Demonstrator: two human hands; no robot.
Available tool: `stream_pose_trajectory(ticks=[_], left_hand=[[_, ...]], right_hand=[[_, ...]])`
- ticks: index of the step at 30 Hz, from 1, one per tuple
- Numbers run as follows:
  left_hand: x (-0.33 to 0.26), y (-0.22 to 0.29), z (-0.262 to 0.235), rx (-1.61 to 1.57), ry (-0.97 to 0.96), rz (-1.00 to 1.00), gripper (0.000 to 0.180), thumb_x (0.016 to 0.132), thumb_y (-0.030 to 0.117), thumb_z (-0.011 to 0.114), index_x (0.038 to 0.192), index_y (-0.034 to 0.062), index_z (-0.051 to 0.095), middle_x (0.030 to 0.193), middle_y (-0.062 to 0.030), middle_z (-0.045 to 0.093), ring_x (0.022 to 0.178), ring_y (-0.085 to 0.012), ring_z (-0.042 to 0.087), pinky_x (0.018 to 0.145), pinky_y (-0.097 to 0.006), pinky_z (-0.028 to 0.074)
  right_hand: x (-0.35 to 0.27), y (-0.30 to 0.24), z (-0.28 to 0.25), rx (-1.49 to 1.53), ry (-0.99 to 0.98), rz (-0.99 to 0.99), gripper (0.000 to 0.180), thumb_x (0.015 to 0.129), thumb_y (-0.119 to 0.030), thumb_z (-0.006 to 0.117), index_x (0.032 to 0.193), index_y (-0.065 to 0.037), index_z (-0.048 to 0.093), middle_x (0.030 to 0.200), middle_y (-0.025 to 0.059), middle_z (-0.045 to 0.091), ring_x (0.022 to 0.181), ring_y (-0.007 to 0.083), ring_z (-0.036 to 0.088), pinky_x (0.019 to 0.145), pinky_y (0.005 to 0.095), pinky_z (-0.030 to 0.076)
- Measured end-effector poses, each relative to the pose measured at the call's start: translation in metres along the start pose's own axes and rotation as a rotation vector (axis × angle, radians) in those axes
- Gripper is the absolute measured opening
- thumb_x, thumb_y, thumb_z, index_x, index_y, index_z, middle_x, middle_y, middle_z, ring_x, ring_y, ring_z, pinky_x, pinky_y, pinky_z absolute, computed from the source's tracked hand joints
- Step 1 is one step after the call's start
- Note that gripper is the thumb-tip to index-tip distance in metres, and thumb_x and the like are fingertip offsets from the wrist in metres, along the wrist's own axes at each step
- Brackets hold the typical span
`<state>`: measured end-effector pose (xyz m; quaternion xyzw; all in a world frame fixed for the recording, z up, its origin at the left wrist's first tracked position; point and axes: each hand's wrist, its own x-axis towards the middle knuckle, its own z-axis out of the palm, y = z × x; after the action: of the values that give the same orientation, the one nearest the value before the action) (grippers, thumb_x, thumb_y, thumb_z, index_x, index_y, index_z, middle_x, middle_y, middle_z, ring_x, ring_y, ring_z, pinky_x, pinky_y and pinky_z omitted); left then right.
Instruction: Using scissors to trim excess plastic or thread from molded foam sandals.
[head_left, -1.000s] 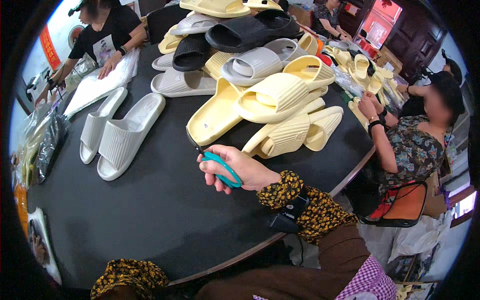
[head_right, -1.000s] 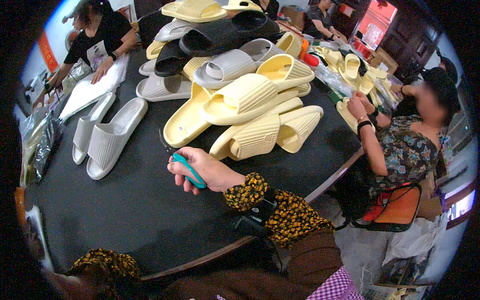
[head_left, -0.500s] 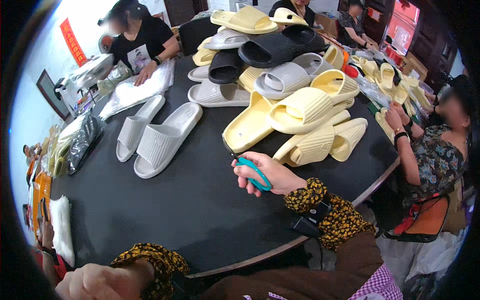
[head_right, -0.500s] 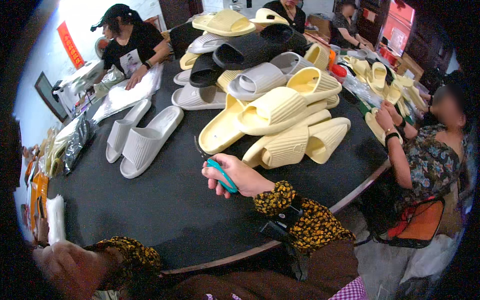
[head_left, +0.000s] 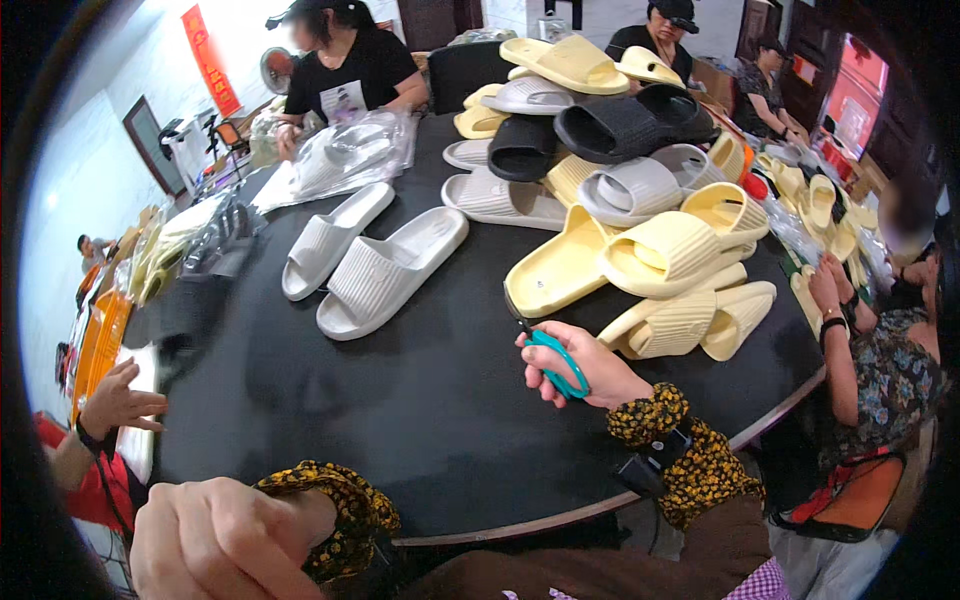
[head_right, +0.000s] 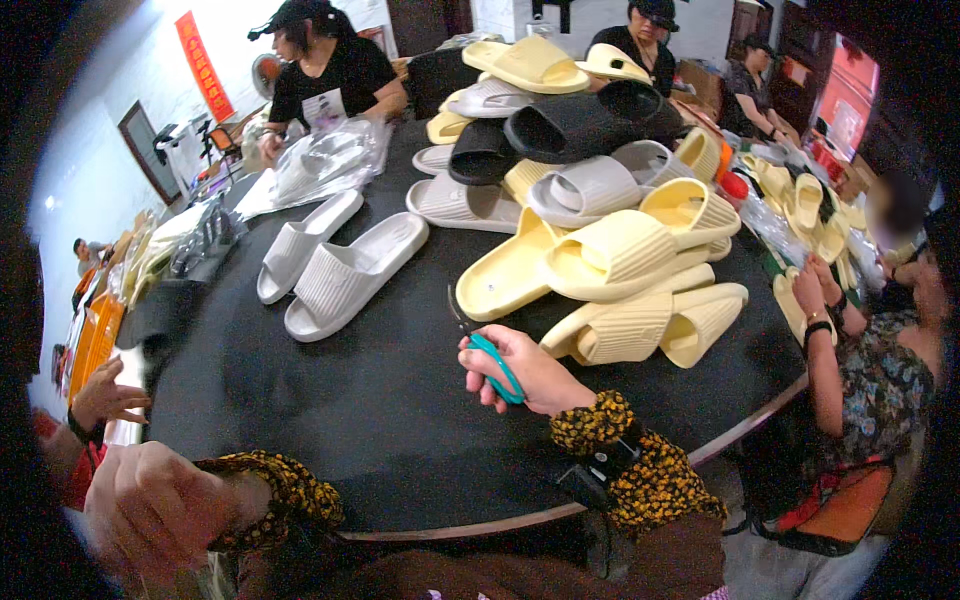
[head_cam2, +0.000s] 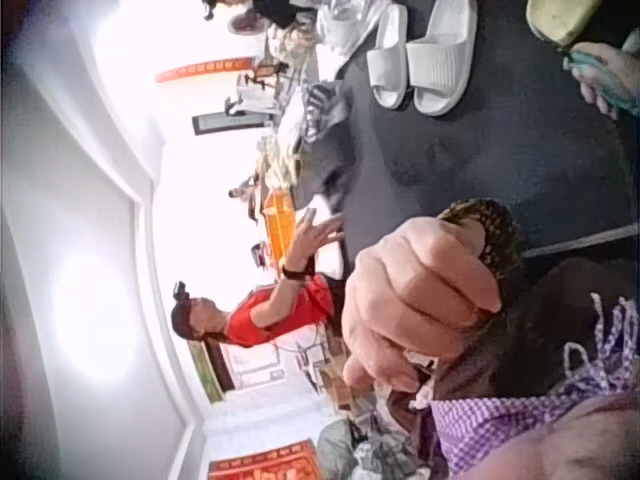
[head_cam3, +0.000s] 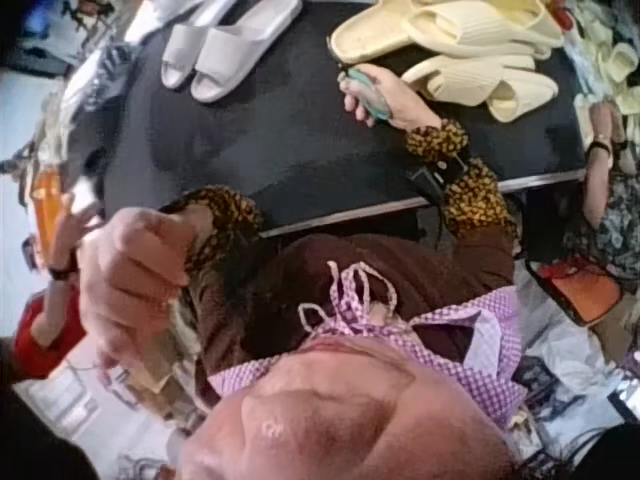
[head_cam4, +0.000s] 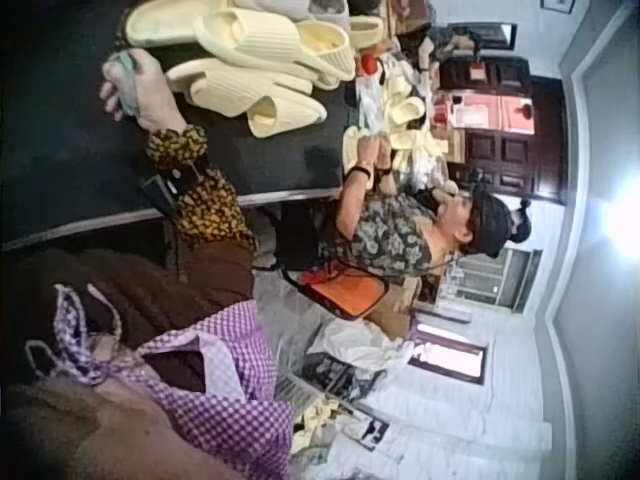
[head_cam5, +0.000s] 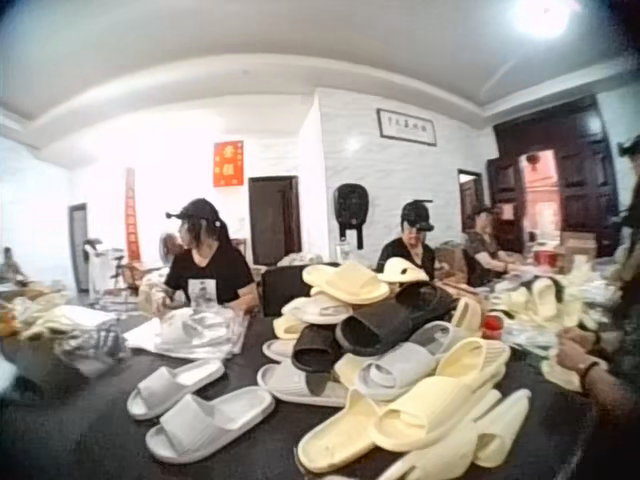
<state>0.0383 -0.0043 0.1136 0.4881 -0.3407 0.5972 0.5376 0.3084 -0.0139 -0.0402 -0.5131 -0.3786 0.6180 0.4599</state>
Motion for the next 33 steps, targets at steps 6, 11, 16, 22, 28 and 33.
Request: stream_pose_trajectory(ticks=[6, 11, 16, 22, 28, 33], left_hand=[[0.011, 0.001, -0.002, 0.115, -0.260, -0.191, 0.027, 0.089, 0.029, 0.053, 0.078, 0.0081, 0.066, 0.058, 0.0010, 0.056, 0.046, -0.0121, 0.049, 0.046, -0.026, 0.044], [0.012, 0.001, 0.005, 0.033, -0.034, -0.078, 0.033, 0.083, 0.018, 0.052, 0.055, 0.0018, 0.057, 0.042, -0.0081, 0.054, 0.028, -0.0150, 0.046, 0.030, -0.028, 0.041], [0.011, 0.015, -0.002, -0.047, -0.017, 0.066, 0.031, 0.085, 0.016, 0.051, 0.055, 0.0078, 0.058, 0.043, -0.0032, 0.054, 0.029, -0.0119, 0.046, 0.031, -0.024, 0.038], [0.015, 0.079, -0.031, 0.430, -0.066, -0.034, 0.022, 0.091, 0.018, 0.051, 0.077, 0.0037, 0.060, 0.060, 0.0007, 0.045, 0.053, -0.0105, 0.039, 0.053, -0.030, 0.041], [0.000, 0.058, -0.139, 1.193, 0.243, -0.505, 0.016, 0.087, 0.015, 0.055, 0.095, 0.0030, 0.062, 0.080, -0.0083, 0.057, 0.068, -0.0179, 0.053, 0.068, -0.030, 0.046], [-0.041, 0.097, -0.276, 2.145, -0.354, -0.801, 0.039, 0.082, 0.024, 0.059, 0.116, 0.0056, 0.056, 0.113, -0.0149, 0.059, 0.105, -0.0302, 0.055, 0.090, -0.037, 0.043]], right_hand=[[-0.004, -0.002, 0.004, -0.009, -0.021, 0.034, 0.028, 0.086, -0.024, 0.060, 0.104, -0.005, 0.050, 0.070, 0.0030, 0.057, 0.051, 0.0076, 0.054, 0.041, 0.0208, 0.043], [-0.005, -0.003, 0.006, -0.032, -0.014, 0.059, 0.028, 0.087, -0.023, 0.060, 0.106, -0.004, 0.050, 0.070, 0.0034, 0.057, 0.051, 0.0078, 0.054, 0.041, 0.0203, 0.043], [0.000, -0.001, 0.006, -0.024, -0.026, 0.060, 0.028, 0.087, -0.023, 0.059, 0.106, -0.004, 0.050, 0.069, 0.0034, 0.057, 0.050, 0.0080, 0.054, 0.041, 0.0200, 0.043], [0.001, -0.002, 0.005, -0.053, -0.029, 0.029, 0.029, 0.088, -0.024, 0.056, 0.108, -0.003, 0.048, 0.070, 0.0037, 0.056, 0.052, 0.0077, 0.054, 0.042, 0.0199, 0.044], [0.001, 0.005, -0.003, -0.058, 0.026, 0.020, 0.028, 0.087, -0.025, 0.058, 0.106, -0.006, 0.051, 0.068, 0.0028, 0.056, 0.049, 0.0085, 0.053, 0.041, 0.0215, 0.043], [-0.001, 0.002, 0.008, -0.082, -0.020, -0.010, 0.028, 0.087, -0.025, 0.059, 0.106, -0.005, 0.051, 0.068, 0.0027, 0.056, 0.050, 0.0084, 0.053, 0.041, 0.0217, 0.044]])
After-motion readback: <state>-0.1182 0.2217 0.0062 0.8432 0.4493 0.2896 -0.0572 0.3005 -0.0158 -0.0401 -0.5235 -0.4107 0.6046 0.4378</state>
